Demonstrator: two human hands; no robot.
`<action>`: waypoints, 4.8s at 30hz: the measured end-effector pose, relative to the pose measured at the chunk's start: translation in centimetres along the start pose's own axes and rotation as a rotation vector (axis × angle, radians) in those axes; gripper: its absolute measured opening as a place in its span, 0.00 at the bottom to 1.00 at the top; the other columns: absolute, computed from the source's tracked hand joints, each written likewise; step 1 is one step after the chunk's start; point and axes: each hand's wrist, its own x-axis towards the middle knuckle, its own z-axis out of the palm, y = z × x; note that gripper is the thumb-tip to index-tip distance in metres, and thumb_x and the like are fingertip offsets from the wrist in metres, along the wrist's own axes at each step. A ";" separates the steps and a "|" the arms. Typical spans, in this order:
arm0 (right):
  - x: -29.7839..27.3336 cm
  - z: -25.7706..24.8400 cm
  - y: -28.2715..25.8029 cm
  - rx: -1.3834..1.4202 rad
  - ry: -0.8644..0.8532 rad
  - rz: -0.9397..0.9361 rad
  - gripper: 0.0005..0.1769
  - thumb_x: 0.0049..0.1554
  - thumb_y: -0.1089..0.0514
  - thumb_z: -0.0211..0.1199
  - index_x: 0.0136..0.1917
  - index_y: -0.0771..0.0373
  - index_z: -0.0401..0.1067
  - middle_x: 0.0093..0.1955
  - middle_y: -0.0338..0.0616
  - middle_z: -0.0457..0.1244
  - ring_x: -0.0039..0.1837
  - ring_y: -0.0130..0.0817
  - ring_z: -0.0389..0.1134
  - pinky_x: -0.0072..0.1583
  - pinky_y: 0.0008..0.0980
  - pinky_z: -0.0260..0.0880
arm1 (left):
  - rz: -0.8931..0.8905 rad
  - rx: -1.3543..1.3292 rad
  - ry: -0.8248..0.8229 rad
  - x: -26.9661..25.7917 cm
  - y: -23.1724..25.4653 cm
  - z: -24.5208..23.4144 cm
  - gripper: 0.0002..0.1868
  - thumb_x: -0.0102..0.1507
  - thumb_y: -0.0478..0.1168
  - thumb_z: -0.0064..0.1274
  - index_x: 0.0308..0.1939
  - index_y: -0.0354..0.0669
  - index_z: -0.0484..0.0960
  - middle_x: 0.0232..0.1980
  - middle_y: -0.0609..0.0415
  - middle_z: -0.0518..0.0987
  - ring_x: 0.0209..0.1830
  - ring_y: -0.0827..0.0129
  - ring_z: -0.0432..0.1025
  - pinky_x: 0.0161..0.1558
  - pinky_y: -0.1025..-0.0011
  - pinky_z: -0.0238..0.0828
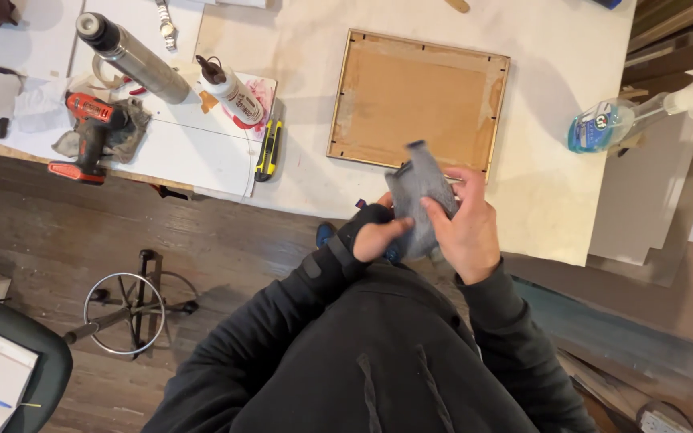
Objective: The recorder is assembling a picture frame, including placing a photograph and sealing the back with tape.
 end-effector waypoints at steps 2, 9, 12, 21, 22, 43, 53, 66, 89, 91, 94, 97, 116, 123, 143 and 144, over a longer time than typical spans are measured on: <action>-0.1 0.2 0.1 -0.035 0.050 -0.048 0.27 0.58 0.61 0.70 0.65 0.68 0.61 0.54 0.57 0.68 0.53 0.42 0.74 0.52 0.38 0.73 | -0.196 -0.440 0.016 0.5 -1.7 -0.2 0.23 0.70 0.39 0.48 0.68 0.33 0.71 0.50 0.55 0.82 0.44 0.75 0.73 0.44 0.72 0.71; -1.5 2.3 7.3 0.419 -0.256 0.146 0.19 0.64 0.54 0.62 0.65 0.63 0.66 0.57 0.45 0.68 0.53 0.31 0.69 0.55 0.32 0.71 | -0.150 -0.385 0.016 -0.6 -0.6 -1.7 0.14 0.76 0.38 0.46 0.53 0.27 0.81 0.44 0.49 0.82 0.41 0.70 0.75 0.43 0.68 0.72; -2.0 3.2 8.5 0.960 -0.409 0.472 0.18 0.64 0.52 0.56 0.64 0.61 0.67 0.54 0.39 0.67 0.53 0.26 0.69 0.55 0.29 0.70 | -0.158 -0.477 -0.035 -0.6 2.2 -1.5 0.14 0.73 0.37 0.44 0.57 0.32 0.79 0.49 0.54 0.81 0.49 0.73 0.74 0.53 0.72 0.70; -2.2 3.9 13.8 0.839 -0.103 0.457 0.04 0.71 0.59 0.55 0.55 0.61 0.69 0.51 0.36 0.61 0.52 0.28 0.63 0.53 0.34 0.65 | 0.321 0.252 -0.025 -1.4 5.6 -2.4 0.16 0.72 0.34 0.44 0.62 0.33 0.79 0.63 0.45 0.78 0.67 0.62 0.70 0.68 0.68 0.64; -1.5 3.2 12.5 1.014 -0.038 0.485 0.04 0.71 0.60 0.52 0.54 0.59 0.67 0.53 0.36 0.62 0.55 0.29 0.64 0.56 0.36 0.65 | 0.109 -0.040 0.025 -1.3 5.6 -2.8 0.16 0.72 0.36 0.44 0.62 0.34 0.78 0.59 0.48 0.80 0.60 0.67 0.72 0.63 0.70 0.67; -0.9 -1.1 7.9 1.284 -0.109 0.281 0.02 0.73 0.63 0.52 0.56 0.61 0.66 0.53 0.40 0.64 0.56 0.32 0.67 0.58 0.35 0.70 | -0.006 0.150 0.291 -1.2 6.9 -5.5 0.06 0.71 0.38 0.50 0.47 0.39 0.74 0.33 0.57 0.75 0.35 0.76 0.69 0.39 0.74 0.67; 0.4 -5.9 7.2 1.029 0.084 0.248 0.18 0.69 0.65 0.48 0.71 0.58 0.62 0.61 0.48 0.66 0.61 0.39 0.70 0.64 0.42 0.72 | 0.002 -0.071 0.476 -1.9 6.4 -11.9 0.15 0.70 0.32 0.48 0.61 0.41 0.68 0.42 0.54 0.81 0.42 0.79 0.72 0.44 0.78 0.67; 1.2 -7.4 7.6 0.698 -0.122 0.144 0.31 0.58 0.71 0.63 0.74 0.71 0.64 0.63 0.46 0.65 0.61 0.34 0.68 0.63 0.35 0.69 | 0.037 0.368 0.309 -2.7 12.0 -11.1 0.21 0.64 0.35 0.56 0.62 0.37 0.78 0.44 0.57 0.77 0.41 0.73 0.70 0.44 0.74 0.70; -1.1 2.4 -2.0 -0.038 -0.241 -0.329 0.21 0.55 0.55 0.67 0.58 0.68 0.71 0.55 0.58 0.67 0.54 0.43 0.71 0.54 0.36 0.75 | -0.101 -0.330 0.238 -0.8 2.7 -3.1 0.14 0.70 0.38 0.48 0.59 0.39 0.70 0.47 0.57 0.77 0.48 0.76 0.70 0.52 0.74 0.69; -2.3 2.0 -0.5 -0.086 -0.276 -0.334 0.18 0.56 0.54 0.68 0.57 0.65 0.74 0.56 0.57 0.68 0.55 0.42 0.72 0.55 0.35 0.75 | -0.103 -0.425 0.238 -0.9 0.7 -3.4 0.16 0.68 0.36 0.48 0.60 0.38 0.69 0.50 0.56 0.77 0.51 0.74 0.70 0.55 0.73 0.68; -2.3 0.8 2.2 -0.035 -0.157 -0.051 0.17 0.61 0.53 0.66 0.59 0.64 0.75 0.57 0.54 0.68 0.54 0.40 0.69 0.57 0.37 0.72 | -0.098 -0.596 0.228 -1.3 -0.9 -4.9 0.18 0.67 0.33 0.48 0.61 0.35 0.71 0.53 0.53 0.78 0.55 0.70 0.71 0.59 0.71 0.68; -0.6 0.1 6.0 0.497 -0.153 0.286 0.23 0.62 0.48 0.63 0.67 0.59 0.68 0.61 0.47 0.66 0.60 0.36 0.65 0.62 0.37 0.68 | -0.111 -0.735 0.212 -2.2 -1.4 -5.0 0.17 0.69 0.34 0.45 0.61 0.31 0.73 0.55 0.51 0.79 0.56 0.68 0.72 0.61 0.69 0.67; 0.0 4.0 7.7 1.268 -0.436 0.570 0.15 0.68 0.48 0.51 0.58 0.60 0.68 0.59 0.39 0.67 0.61 0.34 0.69 0.63 0.41 0.69 | -0.134 -0.635 0.200 -2.2 -1.4 -6.7 0.19 0.75 0.43 0.41 0.60 0.30 0.76 0.54 0.52 0.81 0.54 0.72 0.74 0.58 0.72 0.69; -1.0 3.9 8.3 1.362 -0.575 0.488 0.15 0.73 0.48 0.50 0.59 0.63 0.65 0.55 0.40 0.65 0.58 0.33 0.66 0.62 0.39 0.66 | -0.131 -0.555 0.125 -1.3 0.4 -5.6 0.18 0.76 0.43 0.40 0.64 0.36 0.75 0.52 0.54 0.80 0.52 0.73 0.73 0.57 0.72 0.69; -0.7 4.1 6.4 0.898 -0.335 0.344 0.15 0.67 0.55 0.59 0.64 0.63 0.67 0.56 0.38 0.65 0.53 0.25 0.64 0.51 0.29 0.67 | -0.221 -0.724 0.092 -1.0 2.2 -3.4 0.26 0.75 0.50 0.34 0.64 0.32 0.74 0.53 0.51 0.82 0.50 0.72 0.76 0.54 0.73 0.71; -0.7 4.1 6.8 0.899 -0.329 0.347 0.15 0.67 0.55 0.59 0.64 0.63 0.67 0.56 0.38 0.65 0.53 0.25 0.64 0.51 0.29 0.67 | -0.226 -0.724 0.088 -1.0 2.9 -3.4 0.26 0.75 0.50 0.34 0.64 0.32 0.74 0.53 0.51 0.82 0.50 0.72 0.76 0.54 0.73 0.71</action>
